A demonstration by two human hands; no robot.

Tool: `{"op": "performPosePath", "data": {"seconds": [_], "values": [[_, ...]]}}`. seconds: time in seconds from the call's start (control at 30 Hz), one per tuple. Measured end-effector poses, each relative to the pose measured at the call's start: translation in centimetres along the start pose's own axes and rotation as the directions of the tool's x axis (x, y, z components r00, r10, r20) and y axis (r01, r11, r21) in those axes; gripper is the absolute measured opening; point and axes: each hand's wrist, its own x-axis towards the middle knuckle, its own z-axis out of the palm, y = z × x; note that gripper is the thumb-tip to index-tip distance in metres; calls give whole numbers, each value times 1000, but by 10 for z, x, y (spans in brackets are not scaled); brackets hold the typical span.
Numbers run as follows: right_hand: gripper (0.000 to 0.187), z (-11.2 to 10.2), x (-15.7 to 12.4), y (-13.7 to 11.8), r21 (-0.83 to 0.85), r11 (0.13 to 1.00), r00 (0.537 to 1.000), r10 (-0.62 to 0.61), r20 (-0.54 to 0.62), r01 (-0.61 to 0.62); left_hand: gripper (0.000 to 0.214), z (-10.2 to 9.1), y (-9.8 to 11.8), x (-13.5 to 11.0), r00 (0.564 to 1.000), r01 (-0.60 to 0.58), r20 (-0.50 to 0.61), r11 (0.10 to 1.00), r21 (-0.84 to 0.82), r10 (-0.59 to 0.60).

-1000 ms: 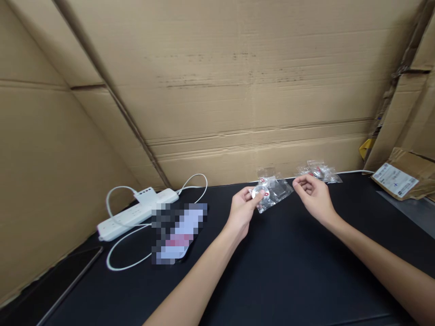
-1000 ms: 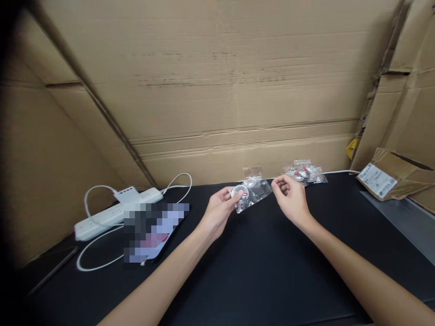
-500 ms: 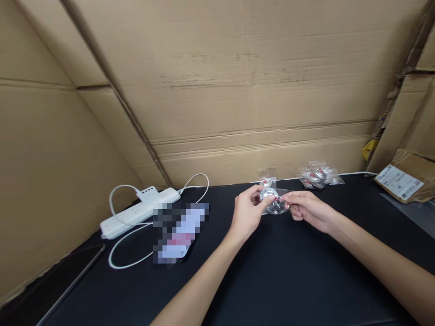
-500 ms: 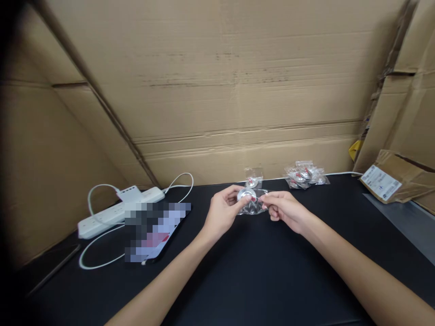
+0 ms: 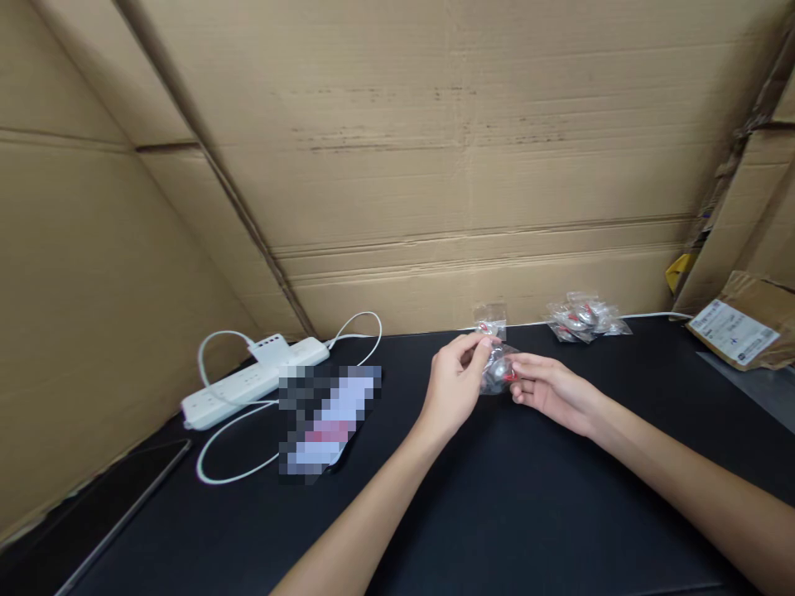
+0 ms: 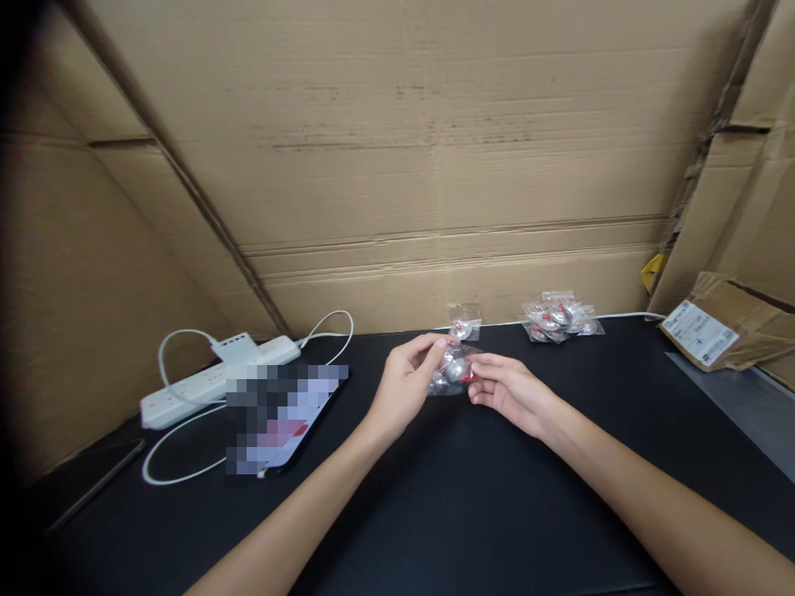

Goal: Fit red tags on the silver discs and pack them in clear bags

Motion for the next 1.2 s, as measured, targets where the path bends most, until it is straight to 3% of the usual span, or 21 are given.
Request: {"op": "performPosePath", "data": {"seconds": [0.5,0.7,0.8,0.9,1.0,1.1,1.2], "values": [[21,1,-2,2,-44,997,989,75,128,-70,29,-1,1,3,989,120,-57,965,-234,-137],[26,1,-1,-1,-90,996,999,10,39,-7,19,-5,1,7,973,207,-27,921,-329,-228],[30,-3,-1,-4,-214,975,997,-69,-33,60,17,-10,1,9,958,281,34,907,-313,-285],[32,-8,0,-7,-324,941,989,-128,-69,99,16,-14,1,10,931,347,198,915,-207,-308],[33,-13,3,-8,-279,956,988,-118,-96,87,19,-17,-1,10,913,343,269,934,-98,-307],[32,-16,5,-11,-160,984,981,-109,-158,83,18,-21,-6,13,915,372,193,926,-65,-354],[26,-18,5,-15,-143,988,965,-98,-243,65,10,-30,-16,17,914,406,10,913,47,-407]]}}
